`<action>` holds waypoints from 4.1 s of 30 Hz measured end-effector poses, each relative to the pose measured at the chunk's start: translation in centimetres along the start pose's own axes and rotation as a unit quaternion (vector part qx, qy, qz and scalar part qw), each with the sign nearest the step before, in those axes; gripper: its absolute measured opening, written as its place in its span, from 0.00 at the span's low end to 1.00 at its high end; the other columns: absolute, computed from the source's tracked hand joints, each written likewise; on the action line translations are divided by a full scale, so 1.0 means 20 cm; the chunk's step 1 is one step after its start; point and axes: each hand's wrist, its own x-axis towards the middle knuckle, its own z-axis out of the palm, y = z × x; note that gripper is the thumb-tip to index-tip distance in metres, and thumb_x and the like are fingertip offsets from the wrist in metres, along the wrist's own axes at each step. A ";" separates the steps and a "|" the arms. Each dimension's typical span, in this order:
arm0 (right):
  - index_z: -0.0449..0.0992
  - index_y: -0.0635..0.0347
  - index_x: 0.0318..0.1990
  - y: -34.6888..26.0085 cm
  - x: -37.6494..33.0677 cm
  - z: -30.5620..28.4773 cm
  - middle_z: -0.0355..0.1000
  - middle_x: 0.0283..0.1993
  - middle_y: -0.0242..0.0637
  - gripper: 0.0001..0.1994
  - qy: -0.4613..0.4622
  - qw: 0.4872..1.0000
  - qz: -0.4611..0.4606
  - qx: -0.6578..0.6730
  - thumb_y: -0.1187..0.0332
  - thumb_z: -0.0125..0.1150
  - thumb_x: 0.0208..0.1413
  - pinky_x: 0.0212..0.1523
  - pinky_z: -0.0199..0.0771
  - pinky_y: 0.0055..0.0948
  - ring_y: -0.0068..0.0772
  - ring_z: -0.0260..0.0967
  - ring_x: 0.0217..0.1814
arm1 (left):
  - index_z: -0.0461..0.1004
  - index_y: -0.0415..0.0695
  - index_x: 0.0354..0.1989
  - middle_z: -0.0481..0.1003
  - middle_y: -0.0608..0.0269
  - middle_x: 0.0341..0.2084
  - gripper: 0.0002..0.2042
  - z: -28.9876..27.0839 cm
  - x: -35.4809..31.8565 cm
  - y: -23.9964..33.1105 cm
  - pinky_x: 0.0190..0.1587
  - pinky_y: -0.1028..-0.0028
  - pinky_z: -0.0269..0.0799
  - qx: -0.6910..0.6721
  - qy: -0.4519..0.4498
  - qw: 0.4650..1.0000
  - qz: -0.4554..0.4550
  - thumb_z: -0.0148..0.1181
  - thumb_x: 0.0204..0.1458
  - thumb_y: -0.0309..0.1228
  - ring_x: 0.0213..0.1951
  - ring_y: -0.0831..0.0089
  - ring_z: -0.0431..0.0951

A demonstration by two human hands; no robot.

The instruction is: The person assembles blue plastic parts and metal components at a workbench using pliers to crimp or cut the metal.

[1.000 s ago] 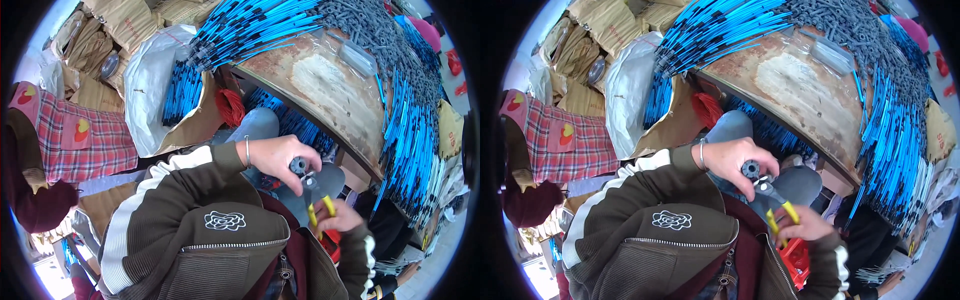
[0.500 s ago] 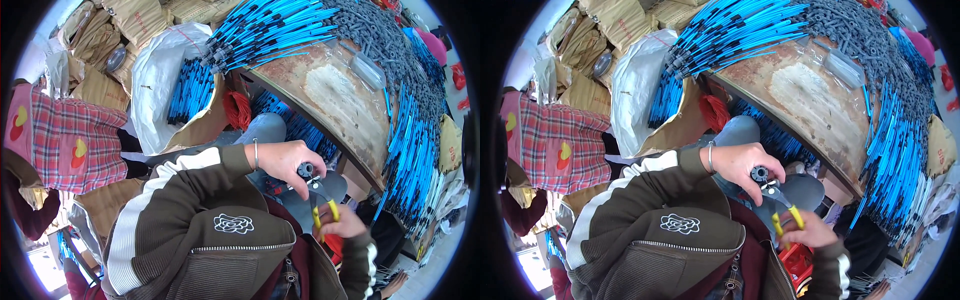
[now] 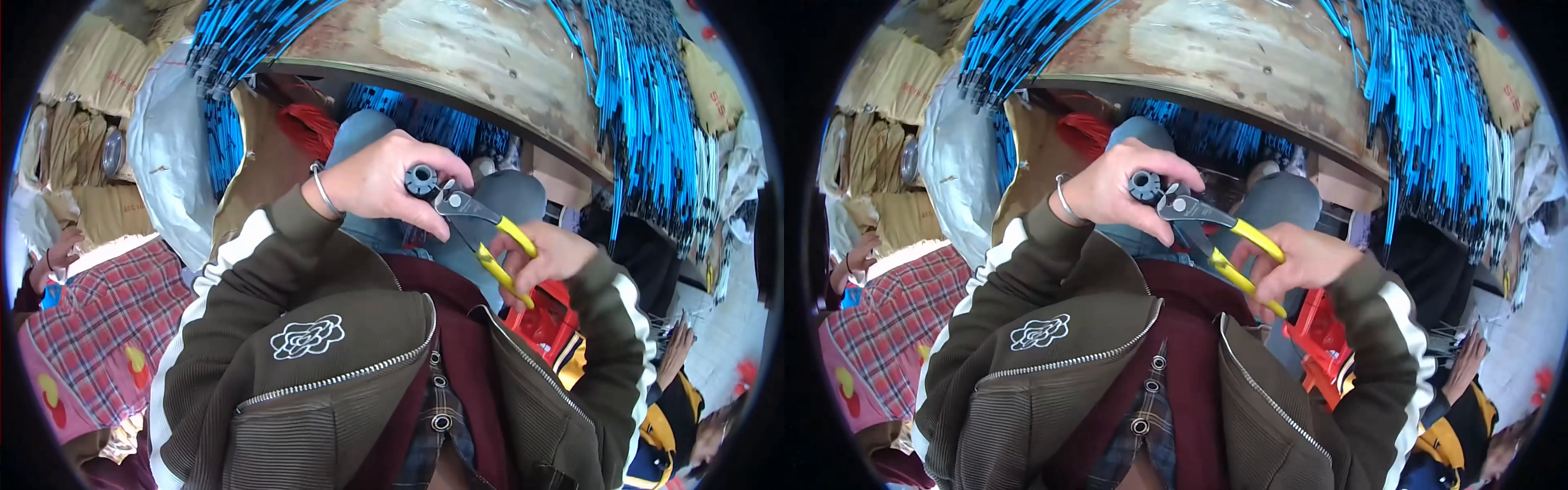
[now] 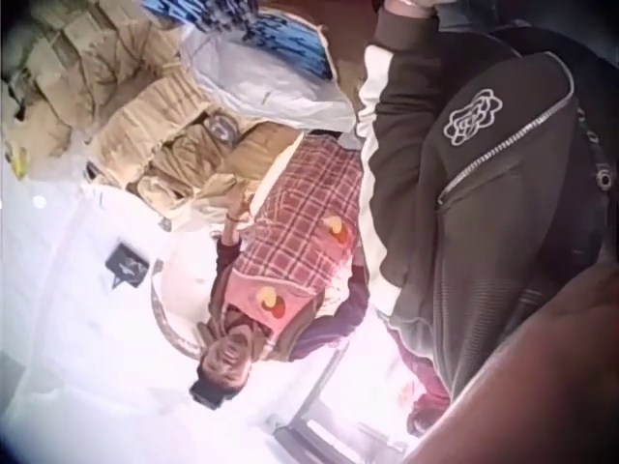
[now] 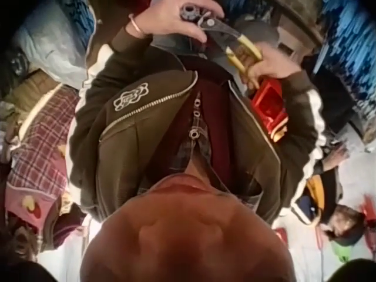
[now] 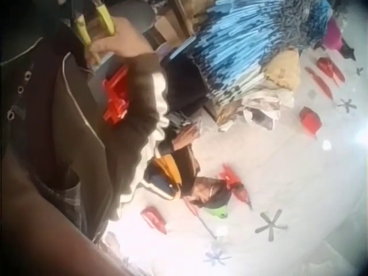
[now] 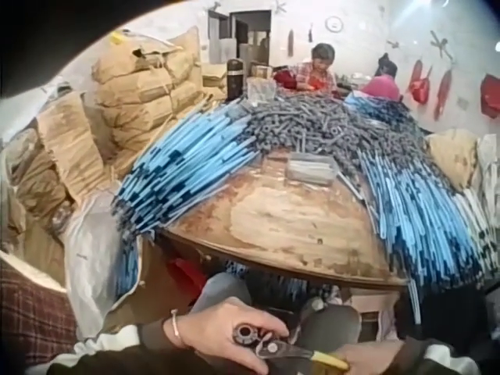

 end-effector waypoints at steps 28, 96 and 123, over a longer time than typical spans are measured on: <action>0.61 0.65 0.54 -0.05 0.04 0.16 0.70 0.31 0.45 0.21 0.329 0.906 -0.206 -0.167 0.77 0.54 0.51 0.35 0.69 0.32 0.42 0.70 0.31 | 0.75 0.38 0.30 0.75 0.62 0.24 0.13 0.05 0.01 0.02 0.31 0.79 0.69 0.018 0.086 0.995 -0.055 0.70 0.36 0.27 0.27 0.76 0.75; 0.69 0.51 0.52 -0.12 0.13 -0.01 0.66 0.43 0.38 0.27 0.553 0.670 -0.235 -0.436 0.79 0.60 0.39 0.44 0.68 0.38 0.41 0.66 0.44 | 0.72 0.38 0.38 0.74 0.67 0.31 0.20 -0.10 0.07 -0.05 0.39 0.78 0.68 -0.068 0.155 0.980 -0.103 0.72 0.33 0.27 0.34 0.80 0.72; 0.59 0.64 0.54 -0.09 0.02 -0.04 0.71 0.36 0.43 0.29 0.049 0.992 -0.108 0.039 0.75 0.64 0.41 0.36 0.71 0.28 0.34 0.71 0.35 | 0.74 0.38 0.35 0.74 0.64 0.28 0.20 -0.10 0.04 -0.04 0.36 0.78 0.68 -0.048 0.003 0.997 -0.052 0.73 0.31 0.27 0.32 0.78 0.73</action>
